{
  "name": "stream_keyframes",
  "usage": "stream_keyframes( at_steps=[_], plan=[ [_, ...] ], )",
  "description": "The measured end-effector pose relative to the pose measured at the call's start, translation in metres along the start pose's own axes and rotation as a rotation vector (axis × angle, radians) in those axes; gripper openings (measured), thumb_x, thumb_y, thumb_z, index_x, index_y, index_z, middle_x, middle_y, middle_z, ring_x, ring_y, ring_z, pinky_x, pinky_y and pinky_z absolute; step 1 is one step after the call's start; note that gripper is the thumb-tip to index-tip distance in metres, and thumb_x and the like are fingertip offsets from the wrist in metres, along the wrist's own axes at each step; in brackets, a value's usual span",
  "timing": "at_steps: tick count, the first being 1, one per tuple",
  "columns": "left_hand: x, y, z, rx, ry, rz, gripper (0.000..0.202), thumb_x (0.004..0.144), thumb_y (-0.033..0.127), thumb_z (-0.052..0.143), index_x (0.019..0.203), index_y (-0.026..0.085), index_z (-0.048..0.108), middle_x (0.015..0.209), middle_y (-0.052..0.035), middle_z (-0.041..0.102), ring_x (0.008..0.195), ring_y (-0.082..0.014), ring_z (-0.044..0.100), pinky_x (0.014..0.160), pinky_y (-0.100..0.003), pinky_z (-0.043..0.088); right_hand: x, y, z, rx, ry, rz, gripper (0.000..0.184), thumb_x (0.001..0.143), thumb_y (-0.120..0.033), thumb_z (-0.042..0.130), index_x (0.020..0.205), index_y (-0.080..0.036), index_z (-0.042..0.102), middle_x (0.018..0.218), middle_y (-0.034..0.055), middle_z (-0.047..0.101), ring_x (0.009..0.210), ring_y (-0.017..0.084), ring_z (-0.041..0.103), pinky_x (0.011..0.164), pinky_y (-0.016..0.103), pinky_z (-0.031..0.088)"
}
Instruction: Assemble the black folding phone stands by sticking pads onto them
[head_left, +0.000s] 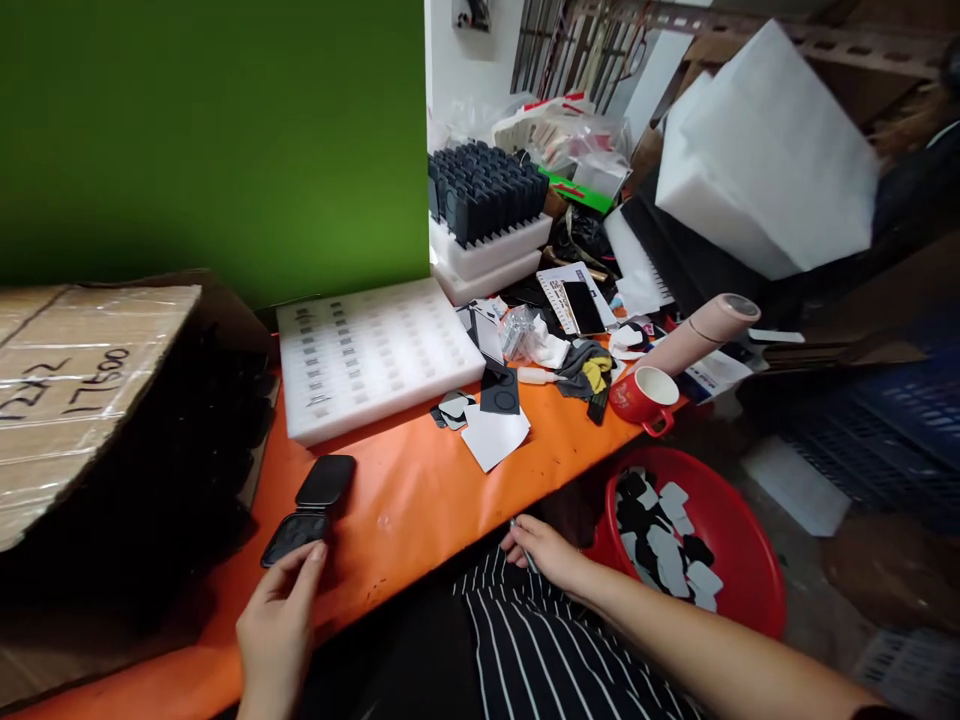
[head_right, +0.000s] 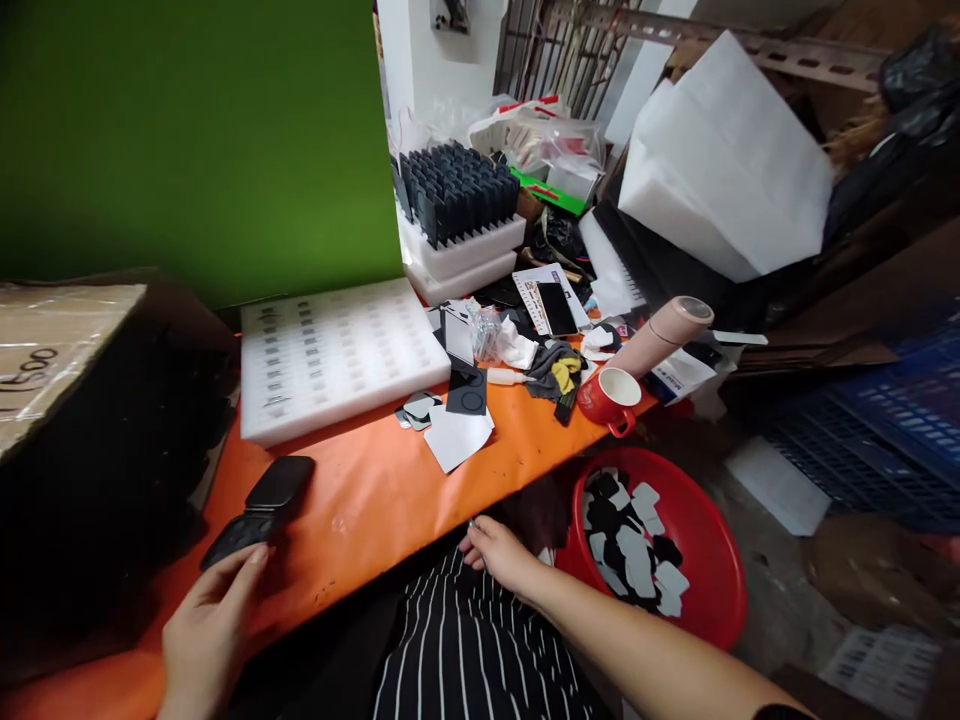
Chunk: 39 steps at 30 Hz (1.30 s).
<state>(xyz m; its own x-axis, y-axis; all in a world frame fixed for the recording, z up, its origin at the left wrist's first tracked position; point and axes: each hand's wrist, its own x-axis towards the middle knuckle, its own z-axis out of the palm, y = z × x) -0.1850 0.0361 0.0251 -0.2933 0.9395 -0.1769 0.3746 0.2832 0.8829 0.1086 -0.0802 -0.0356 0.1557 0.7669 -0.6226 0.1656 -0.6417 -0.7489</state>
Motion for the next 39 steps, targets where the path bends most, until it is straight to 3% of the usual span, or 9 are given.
stream_keyframes(
  at_steps=[5, 8, 13, 17, 20, 25, 29, 35, 39],
  plan=[
    [0.004, 0.011, -0.023, 0.395, -0.113, 0.485, 0.033, 0.065, 0.051, 0.061, 0.053, 0.022, 0.054, 0.055, 0.002, 0.054, 0.05, -0.0127, 0.049, 0.051, -0.025, 0.037, -0.003, -0.008, -0.013, -0.33, -0.031, -0.202, 0.025, 0.089, -0.034, 0.037, 0.086, -0.021, 0.059, 0.073, 0.0026, 0.064, 0.063, 0.017, 0.058, 0.06, 0.028, 0.042],
    [0.009, 0.017, -0.022, 0.271, -0.041, 0.534, 0.027, 0.062, 0.045, 0.065, 0.058, 0.022, 0.052, 0.057, 0.0029, 0.051, 0.053, -0.0127, 0.05, 0.053, -0.024, 0.039, -0.024, -0.023, -0.044, -0.729, -0.256, -0.381, 0.016, 0.083, -0.029, 0.049, 0.084, -0.026, 0.064, 0.078, 0.0022, 0.067, 0.075, 0.021, 0.062, 0.068, 0.03, 0.042],
    [0.015, 0.027, 0.009, -0.32, 0.039, -0.05, 0.046, 0.058, 0.033, 0.071, 0.099, 0.019, 0.058, 0.081, 0.0006, 0.064, 0.07, -0.0162, 0.061, 0.067, -0.027, 0.049, -0.033, -0.065, -0.037, -0.626, -0.164, -0.411, 0.027, 0.089, -0.036, 0.04, 0.088, -0.024, 0.064, 0.082, 0.004, 0.066, 0.076, 0.019, 0.06, 0.069, 0.028, 0.041],
    [0.013, 0.031, 0.031, -0.825, -0.276, -0.703, 0.013, 0.075, 0.024, 0.054, 0.078, 0.015, 0.062, 0.069, -0.0045, 0.068, 0.061, -0.0182, 0.064, 0.07, -0.036, 0.053, -0.011, -0.093, 0.015, -0.075, -0.189, -0.272, 0.049, 0.088, -0.06, 0.029, 0.095, -0.019, 0.055, 0.058, -0.0028, 0.05, 0.047, 0.011, 0.044, 0.049, 0.023, 0.035],
    [0.004, 0.031, 0.036, -1.002, -0.537, -0.845, 0.02, 0.079, 0.024, 0.051, 0.083, 0.011, 0.066, 0.073, -0.0105, 0.071, 0.07, -0.0244, 0.068, 0.075, -0.042, 0.053, 0.003, -0.107, 0.044, 0.142, -0.268, -0.249, 0.06, 0.083, -0.07, 0.029, 0.102, -0.017, 0.051, 0.053, -0.0074, 0.04, 0.04, 0.008, 0.032, 0.044, 0.022, 0.029],
    [-0.015, 0.035, 0.044, -0.98, -0.673, -0.693, 0.038, 0.064, 0.005, 0.063, 0.101, 0.013, 0.065, 0.1, -0.0099, 0.071, 0.1, -0.0258, 0.064, 0.091, -0.037, 0.047, 0.007, -0.139, 0.051, -0.039, -0.167, -0.456, 0.043, 0.092, -0.053, 0.03, 0.087, -0.018, 0.056, 0.068, 0.0002, 0.054, 0.063, 0.013, 0.05, 0.062, 0.025, 0.038],
    [-0.021, 0.034, 0.053, -0.737, -0.654, -0.429, 0.037, 0.065, 0.022, 0.071, 0.1, 0.013, 0.065, 0.101, -0.0107, 0.071, 0.104, -0.0298, 0.062, 0.096, -0.043, 0.043, 0.006, -0.166, 0.047, -0.497, -0.138, -0.53, 0.026, 0.093, -0.037, 0.038, 0.099, -0.021, 0.057, 0.091, 0.0045, 0.065, 0.083, 0.018, 0.059, 0.069, 0.027, 0.037],
    [-0.018, 0.02, 0.052, -0.16, -0.614, 0.057, 0.048, 0.078, 0.028, 0.054, 0.125, 0.018, 0.054, 0.131, -0.0076, 0.056, 0.125, -0.0261, 0.046, 0.107, -0.041, 0.031, 0.012, -0.178, 0.054, -0.837, -0.09, -0.57, 0.029, 0.094, -0.03, 0.033, 0.09, -0.018, 0.06, 0.089, 0.0062, 0.067, 0.078, 0.018, 0.061, 0.063, 0.027, 0.034],
    [-0.02, 0.013, 0.047, 0.091, -0.649, 0.185, 0.055, 0.083, 0.021, 0.041, 0.138, 0.02, 0.038, 0.143, -0.0066, 0.041, 0.131, -0.0214, 0.038, 0.109, -0.039, 0.028, 0.012, -0.183, 0.051, -0.875, -0.173, -0.574, 0.028, 0.093, -0.032, 0.037, 0.093, -0.017, 0.061, 0.092, 0.0075, 0.067, 0.079, 0.018, 0.061, 0.063, 0.027, 0.035]
  ],
)
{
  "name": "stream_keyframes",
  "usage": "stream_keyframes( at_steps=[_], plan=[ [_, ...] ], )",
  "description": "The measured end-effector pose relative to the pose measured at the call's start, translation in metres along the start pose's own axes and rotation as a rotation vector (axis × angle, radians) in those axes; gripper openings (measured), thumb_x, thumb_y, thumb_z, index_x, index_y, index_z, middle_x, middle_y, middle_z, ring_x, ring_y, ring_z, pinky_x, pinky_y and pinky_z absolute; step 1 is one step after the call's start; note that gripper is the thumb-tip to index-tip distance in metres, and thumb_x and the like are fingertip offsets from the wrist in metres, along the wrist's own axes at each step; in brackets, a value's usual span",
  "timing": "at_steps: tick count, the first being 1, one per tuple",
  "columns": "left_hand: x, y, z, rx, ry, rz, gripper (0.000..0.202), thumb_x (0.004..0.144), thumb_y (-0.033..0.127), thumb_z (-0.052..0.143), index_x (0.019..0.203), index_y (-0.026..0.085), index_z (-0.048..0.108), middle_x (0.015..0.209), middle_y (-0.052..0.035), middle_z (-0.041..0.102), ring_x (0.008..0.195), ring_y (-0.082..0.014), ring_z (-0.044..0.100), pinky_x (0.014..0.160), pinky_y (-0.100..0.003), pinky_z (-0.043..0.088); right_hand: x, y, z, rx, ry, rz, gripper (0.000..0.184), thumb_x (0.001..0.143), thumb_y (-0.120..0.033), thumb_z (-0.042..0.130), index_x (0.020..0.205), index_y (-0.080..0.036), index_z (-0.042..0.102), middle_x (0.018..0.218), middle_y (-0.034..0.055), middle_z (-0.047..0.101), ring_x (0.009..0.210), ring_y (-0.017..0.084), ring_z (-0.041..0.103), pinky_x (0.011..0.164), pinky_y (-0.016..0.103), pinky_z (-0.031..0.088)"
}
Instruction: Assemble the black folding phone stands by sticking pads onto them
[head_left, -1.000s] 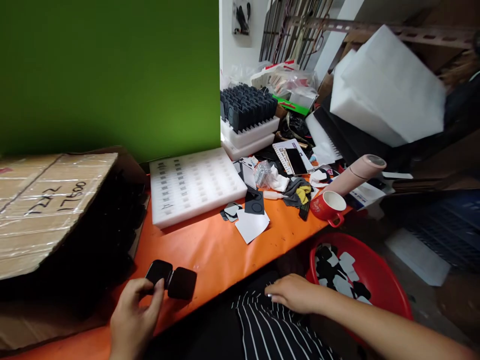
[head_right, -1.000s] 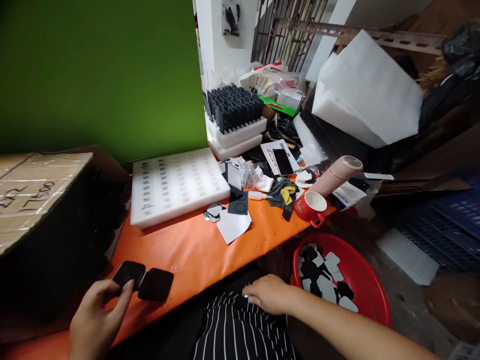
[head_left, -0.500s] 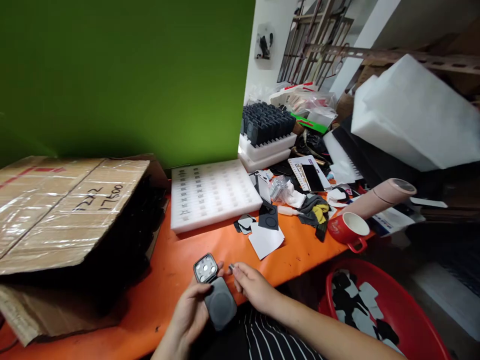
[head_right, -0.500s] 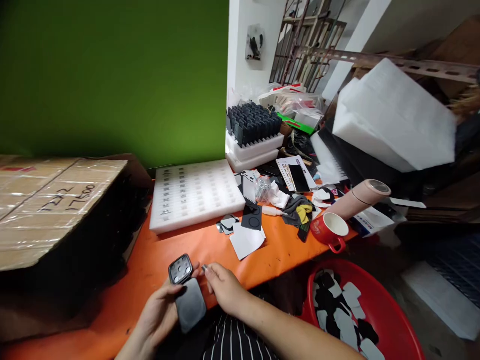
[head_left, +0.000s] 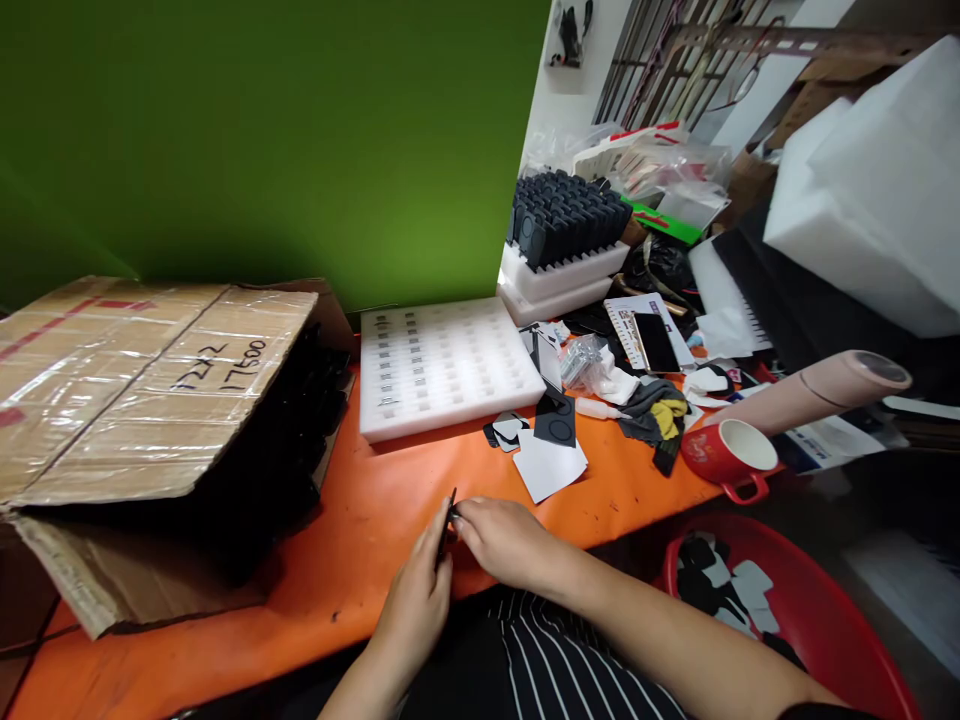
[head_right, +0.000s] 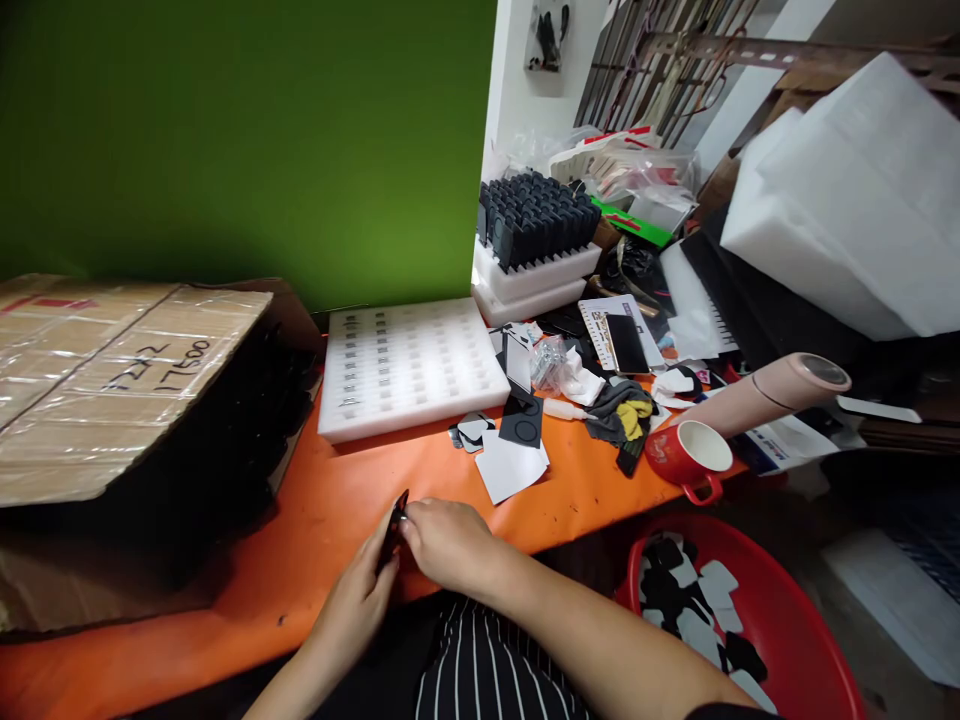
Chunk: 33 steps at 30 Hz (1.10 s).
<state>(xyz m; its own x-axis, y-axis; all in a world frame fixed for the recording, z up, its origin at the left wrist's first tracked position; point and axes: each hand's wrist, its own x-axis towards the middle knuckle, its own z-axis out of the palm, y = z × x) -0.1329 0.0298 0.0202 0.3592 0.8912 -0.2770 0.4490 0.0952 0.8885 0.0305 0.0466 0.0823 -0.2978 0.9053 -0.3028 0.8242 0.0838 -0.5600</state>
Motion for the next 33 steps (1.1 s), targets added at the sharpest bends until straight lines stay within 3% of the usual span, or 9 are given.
stream_keyframes(
  at_steps=[4, 9, 14, 19, 26, 33],
  plan=[
    [-0.005, -0.004, 0.003, 0.102, -0.048, 0.012, 0.064, 0.081, 0.012, 0.037, 0.143, 0.015, 0.025, 0.147, -0.0118, 0.034, 0.133, -0.0225, 0.035, 0.109, -0.043, 0.028, 0.0, 0.005, -0.004, 0.089, -0.076, -0.081, 0.033, 0.087, -0.045, 0.046, 0.089, -0.017, 0.062, 0.089, 0.0068, 0.067, 0.077, 0.018, 0.059, 0.06, 0.025, 0.034],
    [-0.007, -0.006, 0.006, 0.148, -0.069, -0.012, 0.066, 0.075, 0.006, 0.036, 0.141, 0.011, 0.03, 0.139, -0.0158, 0.045, 0.129, -0.0254, 0.04, 0.108, -0.044, 0.031, -0.001, 0.009, 0.01, 0.123, -0.023, -0.03, 0.032, 0.088, -0.044, 0.046, 0.084, -0.019, 0.065, 0.083, 0.0037, 0.069, 0.072, 0.016, 0.06, 0.057, 0.024, 0.031],
    [-0.004, -0.001, 0.007, 0.122, -0.024, -0.081, 0.062, 0.083, 0.014, 0.034, 0.144, 0.013, 0.022, 0.138, -0.0153, 0.046, 0.129, -0.0247, 0.04, 0.108, -0.045, 0.03, -0.004, -0.005, 0.017, 0.027, 0.046, -0.037, 0.035, 0.093, -0.039, 0.037, 0.088, -0.019, 0.065, 0.089, 0.0054, 0.069, 0.077, 0.018, 0.062, 0.063, 0.027, 0.038],
    [-0.004, 0.001, 0.005, 0.125, -0.016, -0.12, 0.063, 0.087, 0.027, 0.038, 0.145, 0.017, 0.017, 0.145, -0.013, 0.038, 0.129, -0.0257, 0.04, 0.105, -0.043, 0.033, -0.004, -0.016, 0.015, -0.071, -0.008, -0.035, 0.045, 0.094, -0.042, 0.03, 0.094, -0.013, 0.065, 0.091, 0.0123, 0.068, 0.076, 0.024, 0.064, 0.064, 0.033, 0.045],
    [-0.01, -0.005, 0.012, 0.076, 0.014, -0.061, 0.059, 0.087, 0.024, 0.033, 0.144, 0.015, 0.021, 0.148, -0.0098, 0.032, 0.135, -0.021, 0.031, 0.109, -0.038, 0.026, -0.001, -0.006, 0.019, 0.079, -0.05, 0.001, 0.04, 0.09, -0.043, 0.038, 0.09, -0.013, 0.065, 0.092, 0.012, 0.068, 0.082, 0.024, 0.064, 0.066, 0.031, 0.044],
    [-0.004, 0.0, 0.006, 0.102, -0.035, -0.096, 0.06, 0.086, 0.023, 0.039, 0.144, 0.02, 0.023, 0.148, -0.0094, 0.032, 0.134, -0.0247, 0.033, 0.108, -0.044, 0.029, -0.008, -0.005, 0.015, 0.161, -0.026, -0.009, 0.032, 0.09, -0.038, 0.042, 0.088, -0.014, 0.064, 0.091, 0.0102, 0.066, 0.082, 0.02, 0.061, 0.069, 0.028, 0.042]
  ],
)
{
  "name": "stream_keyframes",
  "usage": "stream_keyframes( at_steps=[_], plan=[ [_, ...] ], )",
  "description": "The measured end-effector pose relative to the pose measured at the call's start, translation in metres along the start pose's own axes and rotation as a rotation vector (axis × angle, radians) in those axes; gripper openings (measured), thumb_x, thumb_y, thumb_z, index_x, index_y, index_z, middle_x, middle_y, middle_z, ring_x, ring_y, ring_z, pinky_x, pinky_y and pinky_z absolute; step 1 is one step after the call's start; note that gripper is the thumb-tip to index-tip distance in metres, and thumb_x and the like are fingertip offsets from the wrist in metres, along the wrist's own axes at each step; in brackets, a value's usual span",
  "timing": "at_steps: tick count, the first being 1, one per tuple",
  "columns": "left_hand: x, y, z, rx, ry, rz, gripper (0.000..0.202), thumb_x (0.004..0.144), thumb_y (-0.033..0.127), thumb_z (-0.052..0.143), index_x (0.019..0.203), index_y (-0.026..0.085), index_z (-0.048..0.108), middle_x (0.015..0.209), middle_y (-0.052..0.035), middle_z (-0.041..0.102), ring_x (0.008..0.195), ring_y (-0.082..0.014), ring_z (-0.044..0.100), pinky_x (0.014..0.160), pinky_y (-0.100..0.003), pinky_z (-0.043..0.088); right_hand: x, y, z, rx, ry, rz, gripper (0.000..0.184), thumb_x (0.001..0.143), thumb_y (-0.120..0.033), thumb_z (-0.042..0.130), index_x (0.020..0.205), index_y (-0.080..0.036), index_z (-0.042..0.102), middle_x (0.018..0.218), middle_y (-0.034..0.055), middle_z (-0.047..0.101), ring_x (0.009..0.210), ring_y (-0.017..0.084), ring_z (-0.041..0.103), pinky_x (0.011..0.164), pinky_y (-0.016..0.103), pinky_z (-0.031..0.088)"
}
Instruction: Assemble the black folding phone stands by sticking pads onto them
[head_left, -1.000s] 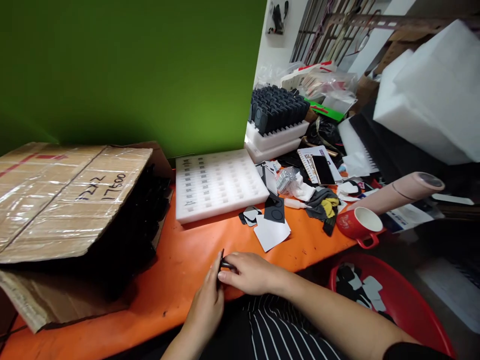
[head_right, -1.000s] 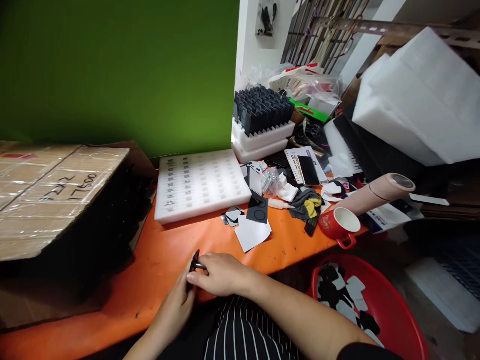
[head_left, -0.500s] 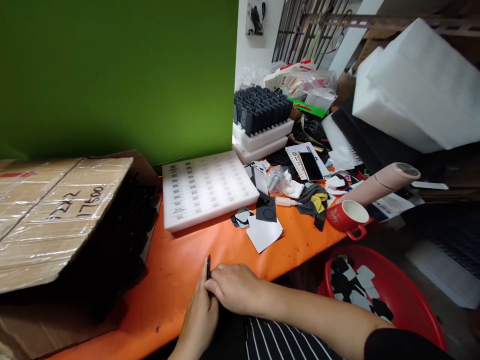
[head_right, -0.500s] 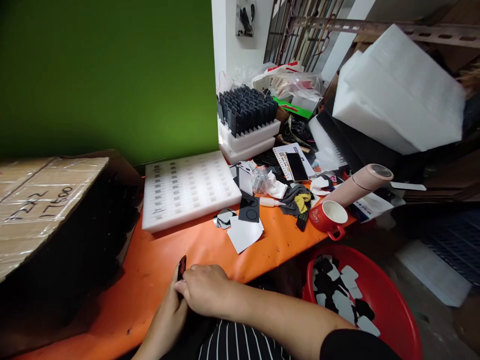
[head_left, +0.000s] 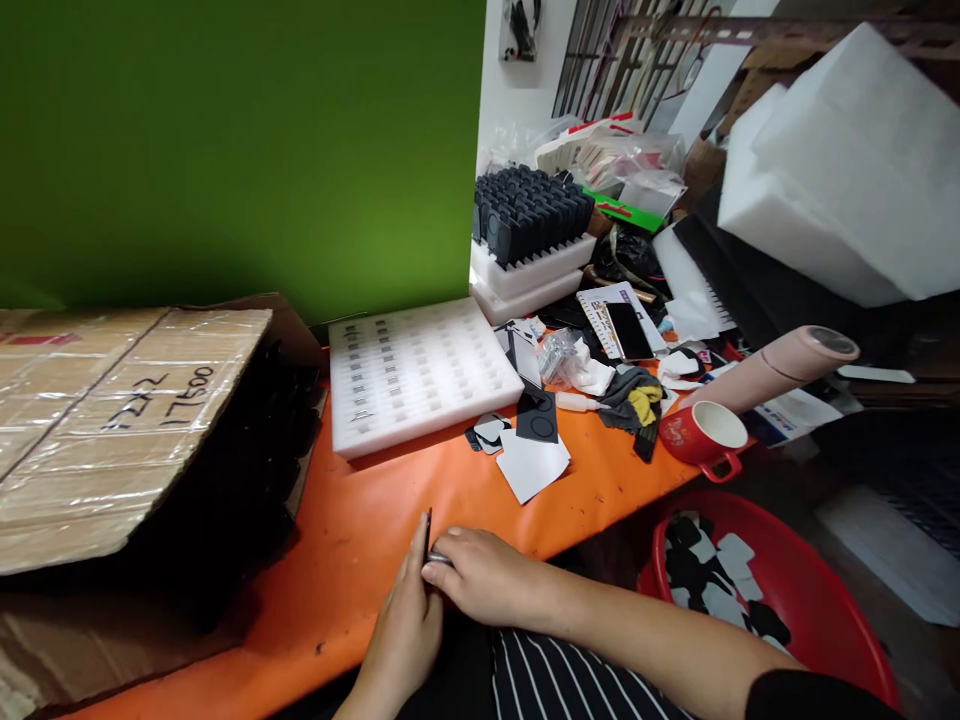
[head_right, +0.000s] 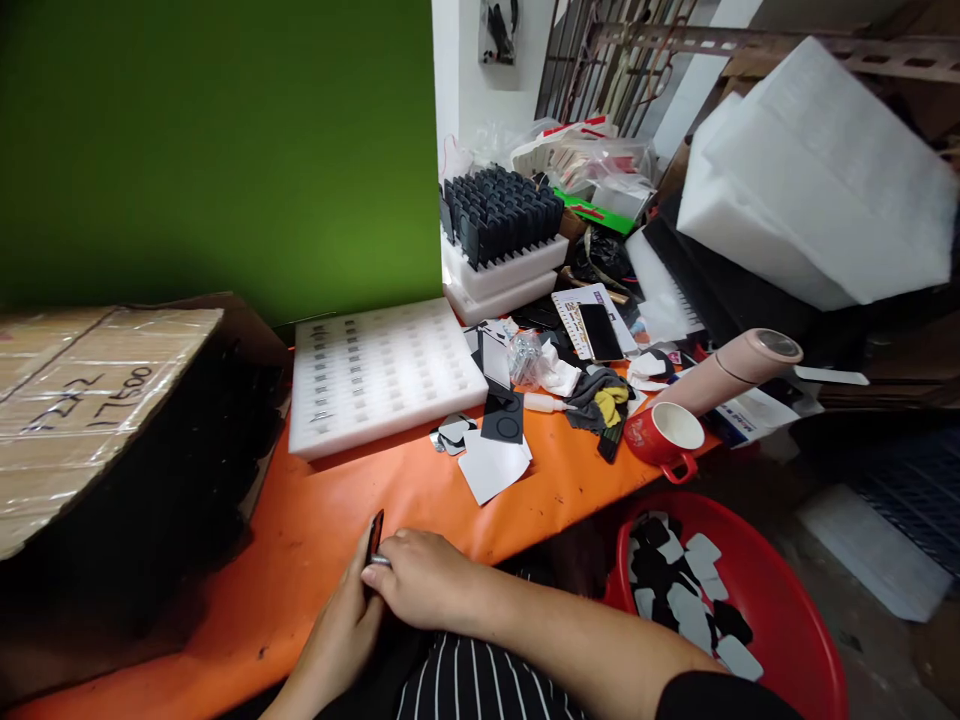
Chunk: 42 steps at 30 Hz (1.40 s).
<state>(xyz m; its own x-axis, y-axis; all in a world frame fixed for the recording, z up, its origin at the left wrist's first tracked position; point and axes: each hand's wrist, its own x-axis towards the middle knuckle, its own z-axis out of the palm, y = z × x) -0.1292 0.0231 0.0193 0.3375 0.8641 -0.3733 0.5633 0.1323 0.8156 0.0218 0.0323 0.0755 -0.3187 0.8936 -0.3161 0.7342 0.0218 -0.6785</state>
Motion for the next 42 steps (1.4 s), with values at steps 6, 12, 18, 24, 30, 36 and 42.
stream_keyframes(
  at_steps=[6, 12, 18, 24, 30, 36, 42],
  plan=[
    [-0.001, 0.007, 0.0, 0.007, -0.012, -0.004, 0.06, 0.087, 0.026, 0.039, 0.145, 0.018, 0.022, 0.149, -0.0126, 0.03, 0.135, -0.0255, 0.03, 0.108, -0.046, 0.027, 0.0, 0.001, 0.003, -0.076, -0.026, -0.01, 0.04, 0.093, -0.037, 0.034, 0.092, -0.011, 0.064, 0.09, 0.013, 0.065, 0.082, 0.022, 0.06, 0.071, 0.031, 0.042],
    [-0.003, 0.001, 0.0, -0.119, -0.015, 0.033, 0.073, 0.075, 0.008, 0.041, 0.144, 0.021, 0.022, 0.148, -0.0081, 0.033, 0.135, -0.0224, 0.031, 0.11, -0.042, 0.025, 0.006, 0.008, -0.007, -0.113, -0.068, -0.082, 0.031, 0.094, -0.026, 0.033, 0.092, -0.014, 0.062, 0.089, 0.0098, 0.067, 0.077, 0.018, 0.061, 0.066, 0.028, 0.04],
    [-0.002, 0.007, 0.0, -0.248, -0.004, -0.016, 0.069, 0.071, 0.011, 0.044, 0.139, 0.017, 0.033, 0.132, -0.0106, 0.052, 0.122, -0.0251, 0.048, 0.103, -0.042, 0.037, 0.006, 0.007, -0.014, -0.161, -0.004, -0.032, 0.03, 0.094, -0.032, 0.036, 0.087, -0.017, 0.061, 0.084, 0.006, 0.068, 0.074, 0.019, 0.062, 0.059, 0.027, 0.034],
    [0.002, 0.009, -0.001, -0.591, -0.085, -0.182, 0.067, 0.062, 0.01, 0.047, 0.129, 0.015, 0.044, 0.085, -0.0022, 0.067, 0.075, -0.0188, 0.063, 0.069, -0.031, 0.053, 0.006, 0.004, -0.014, -0.056, -0.008, -0.021, 0.03, 0.095, -0.031, 0.034, 0.084, -0.016, 0.057, 0.075, 0.0038, 0.065, 0.068, 0.016, 0.059, 0.057, 0.026, 0.033],
    [0.002, 0.002, -0.006, -0.269, -0.064, -0.026, 0.075, 0.068, 0.009, 0.046, 0.141, 0.018, 0.031, 0.134, -0.009, 0.051, 0.12, -0.0254, 0.05, 0.101, -0.04, 0.039, 0.006, 0.003, -0.013, -0.121, 0.03, -0.03, 0.03, 0.094, -0.026, 0.033, 0.088, -0.014, 0.059, 0.085, 0.008, 0.066, 0.075, 0.018, 0.061, 0.063, 0.027, 0.036],
    [-0.003, 0.008, -0.009, -0.057, -0.088, 0.069, 0.072, 0.076, 0.008, 0.041, 0.144, 0.021, 0.023, 0.145, -0.01, 0.038, 0.13, -0.0235, 0.039, 0.106, -0.043, 0.033, 0.005, 0.006, -0.02, -0.134, -0.051, -0.101, 0.037, 0.089, -0.045, 0.043, 0.094, -0.014, 0.062, 0.091, 0.0103, 0.066, 0.081, 0.022, 0.061, 0.065, 0.028, 0.039],
    [-0.003, 0.017, -0.008, 0.008, -0.027, 0.036, 0.069, 0.075, 0.007, 0.04, 0.142, 0.019, 0.028, 0.139, -0.0099, 0.047, 0.128, -0.0232, 0.042, 0.106, -0.041, 0.033, 0.008, 0.002, -0.011, -0.116, 0.017, -0.071, 0.031, 0.092, -0.037, 0.041, 0.085, -0.017, 0.063, 0.086, 0.0056, 0.067, 0.077, 0.017, 0.06, 0.062, 0.026, 0.035]
  ],
)
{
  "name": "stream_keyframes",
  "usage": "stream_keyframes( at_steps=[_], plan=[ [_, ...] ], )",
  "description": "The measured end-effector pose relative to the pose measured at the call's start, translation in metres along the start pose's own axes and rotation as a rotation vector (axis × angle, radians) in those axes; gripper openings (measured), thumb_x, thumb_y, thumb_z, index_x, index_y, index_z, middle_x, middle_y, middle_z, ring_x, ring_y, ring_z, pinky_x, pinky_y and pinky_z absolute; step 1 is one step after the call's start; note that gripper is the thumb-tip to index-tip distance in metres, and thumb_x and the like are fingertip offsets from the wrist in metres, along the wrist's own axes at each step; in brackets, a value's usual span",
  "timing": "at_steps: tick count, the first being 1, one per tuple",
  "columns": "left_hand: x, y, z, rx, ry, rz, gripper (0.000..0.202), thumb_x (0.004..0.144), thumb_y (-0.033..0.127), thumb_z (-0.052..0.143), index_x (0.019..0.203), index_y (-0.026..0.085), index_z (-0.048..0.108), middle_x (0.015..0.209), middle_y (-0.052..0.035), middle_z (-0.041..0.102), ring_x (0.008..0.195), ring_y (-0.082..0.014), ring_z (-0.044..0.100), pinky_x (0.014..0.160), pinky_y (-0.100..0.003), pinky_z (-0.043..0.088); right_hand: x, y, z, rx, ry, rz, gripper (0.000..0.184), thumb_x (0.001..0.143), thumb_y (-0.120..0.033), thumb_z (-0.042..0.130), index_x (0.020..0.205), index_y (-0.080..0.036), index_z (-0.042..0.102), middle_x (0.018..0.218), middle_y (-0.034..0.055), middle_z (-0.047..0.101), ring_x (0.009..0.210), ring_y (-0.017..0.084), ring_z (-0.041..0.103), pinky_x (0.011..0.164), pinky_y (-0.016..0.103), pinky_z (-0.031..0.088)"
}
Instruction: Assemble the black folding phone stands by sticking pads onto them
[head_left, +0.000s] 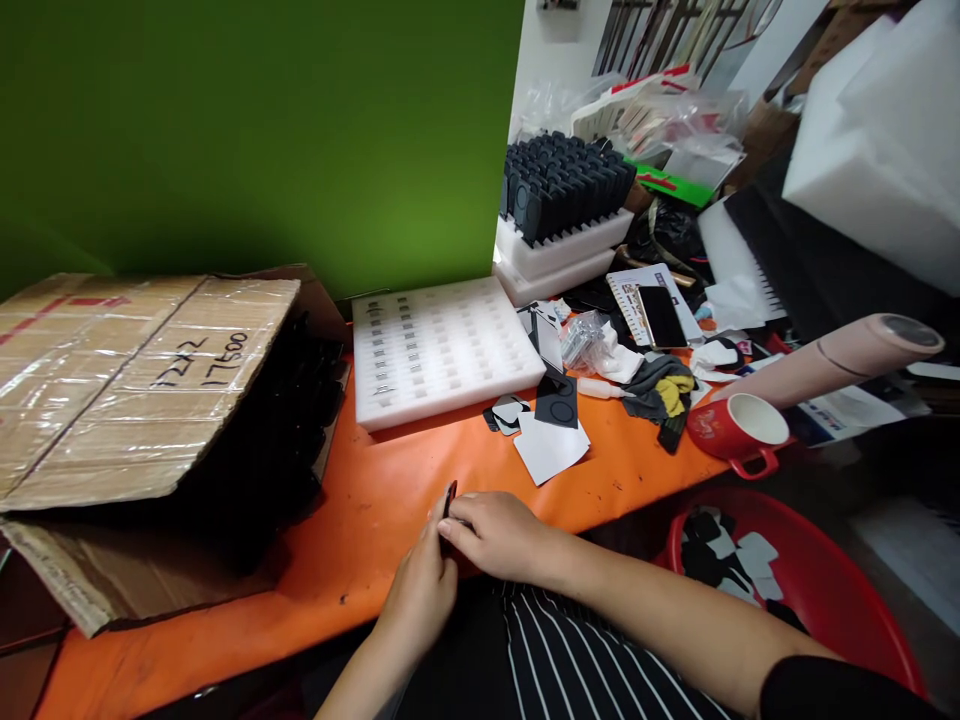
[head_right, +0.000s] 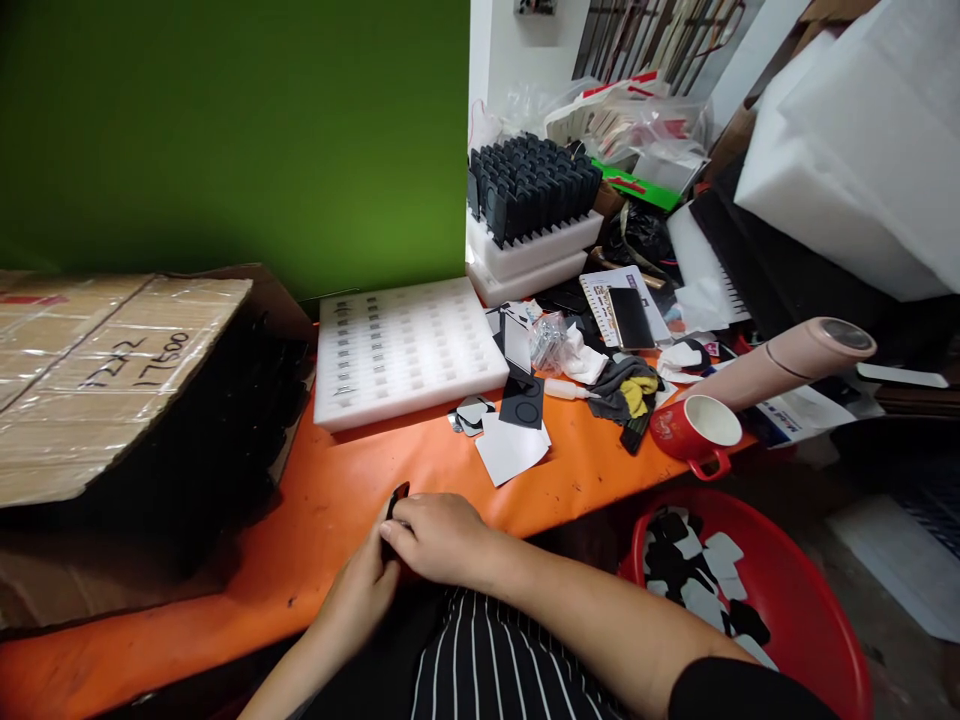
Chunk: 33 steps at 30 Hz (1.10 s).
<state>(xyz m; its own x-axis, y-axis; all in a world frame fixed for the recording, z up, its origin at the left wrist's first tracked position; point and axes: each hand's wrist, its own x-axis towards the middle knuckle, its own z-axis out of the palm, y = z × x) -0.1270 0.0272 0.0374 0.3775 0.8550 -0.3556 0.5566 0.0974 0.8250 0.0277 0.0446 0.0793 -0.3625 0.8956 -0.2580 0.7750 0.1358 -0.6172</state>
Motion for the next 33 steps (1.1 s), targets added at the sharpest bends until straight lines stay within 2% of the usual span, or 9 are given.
stream_keyframes(
  at_steps=[4, 8, 13, 18, 23, 27, 30, 33],
  plan=[
    [0.002, 0.005, 0.002, -0.036, 0.056, -0.06, 0.062, 0.082, 0.015, 0.039, 0.143, 0.018, 0.026, 0.141, -0.0115, 0.044, 0.128, -0.0248, 0.043, 0.105, -0.042, 0.034, 0.001, -0.007, 0.005, -0.061, 0.013, -0.011, 0.035, 0.095, -0.035, 0.034, 0.086, -0.016, 0.063, 0.088, 0.0075, 0.066, 0.078, 0.018, 0.061, 0.064, 0.028, 0.038],
    [0.004, 0.001, 0.002, -0.099, 0.087, -0.023, 0.062, 0.084, 0.022, 0.042, 0.143, 0.019, 0.025, 0.146, -0.0107, 0.037, 0.131, -0.0251, 0.037, 0.107, -0.043, 0.03, 0.001, -0.008, 0.005, -0.111, -0.005, -0.08, 0.037, 0.095, -0.037, 0.033, 0.089, -0.013, 0.061, 0.088, 0.0096, 0.064, 0.077, 0.02, 0.06, 0.065, 0.03, 0.04],
    [0.005, -0.005, -0.001, -0.259, 0.027, -0.016, 0.066, 0.078, 0.018, 0.043, 0.142, 0.016, 0.028, 0.139, -0.0101, 0.046, 0.128, -0.0256, 0.041, 0.107, -0.039, 0.03, 0.002, -0.001, 0.01, -0.096, 0.074, -0.173, 0.025, 0.092, -0.034, 0.041, 0.088, -0.015, 0.058, 0.089, 0.0068, 0.061, 0.079, 0.017, 0.057, 0.066, 0.027, 0.04],
    [0.002, -0.003, -0.007, -0.385, -0.062, -0.005, 0.074, 0.07, 0.014, 0.045, 0.142, 0.015, 0.029, 0.142, -0.0079, 0.043, 0.129, -0.027, 0.039, 0.108, -0.037, 0.029, 0.0, 0.004, 0.012, -0.036, 0.095, -0.237, 0.018, 0.088, -0.029, 0.044, 0.081, -0.017, 0.055, 0.081, 0.0038, 0.058, 0.071, 0.014, 0.051, 0.062, 0.025, 0.037],
    [0.002, 0.002, -0.012, -0.485, -0.125, -0.034, 0.082, 0.061, 0.014, 0.049, 0.141, 0.017, 0.031, 0.142, -0.0039, 0.043, 0.13, -0.0278, 0.036, 0.108, -0.037, 0.029, 0.0, 0.009, 0.018, 0.012, 0.183, -0.283, 0.005, 0.075, -0.018, 0.047, 0.074, -0.019, 0.052, 0.073, 0.0018, 0.055, 0.064, 0.014, 0.048, 0.057, 0.025, 0.034],
    [0.002, -0.003, -0.011, -0.457, -0.147, -0.058, 0.082, 0.061, 0.015, 0.049, 0.141, 0.017, 0.031, 0.143, -0.0048, 0.042, 0.129, -0.0278, 0.038, 0.108, -0.037, 0.029, 0.0, 0.013, 0.023, 0.12, 0.214, -0.239, 0.012, 0.071, -0.014, 0.045, 0.08, -0.019, 0.05, 0.074, 0.003, 0.058, 0.066, 0.016, 0.051, 0.061, 0.026, 0.037],
    [0.001, -0.007, -0.009, -0.426, -0.155, -0.059, 0.081, 0.06, 0.014, 0.047, 0.14, 0.017, 0.032, 0.14, -0.0063, 0.045, 0.125, -0.0281, 0.042, 0.106, -0.038, 0.03, 0.0, 0.014, 0.024, 0.241, 0.205, -0.145, 0.017, 0.075, -0.012, 0.041, 0.089, -0.019, 0.048, 0.076, 0.0029, 0.059, 0.066, 0.016, 0.053, 0.061, 0.026, 0.038],
    [0.0, -0.009, -0.008, -0.434, -0.137, -0.071, 0.076, 0.059, 0.013, 0.047, 0.135, 0.017, 0.04, 0.127, -0.0073, 0.055, 0.118, -0.0289, 0.047, 0.102, -0.039, 0.034, 0.001, 0.012, 0.022, 0.363, 0.169, -0.046, 0.014, 0.08, -0.014, 0.04, 0.091, -0.02, 0.047, 0.073, 0.0009, 0.059, 0.064, 0.014, 0.055, 0.059, 0.024, 0.038]
  ],
)
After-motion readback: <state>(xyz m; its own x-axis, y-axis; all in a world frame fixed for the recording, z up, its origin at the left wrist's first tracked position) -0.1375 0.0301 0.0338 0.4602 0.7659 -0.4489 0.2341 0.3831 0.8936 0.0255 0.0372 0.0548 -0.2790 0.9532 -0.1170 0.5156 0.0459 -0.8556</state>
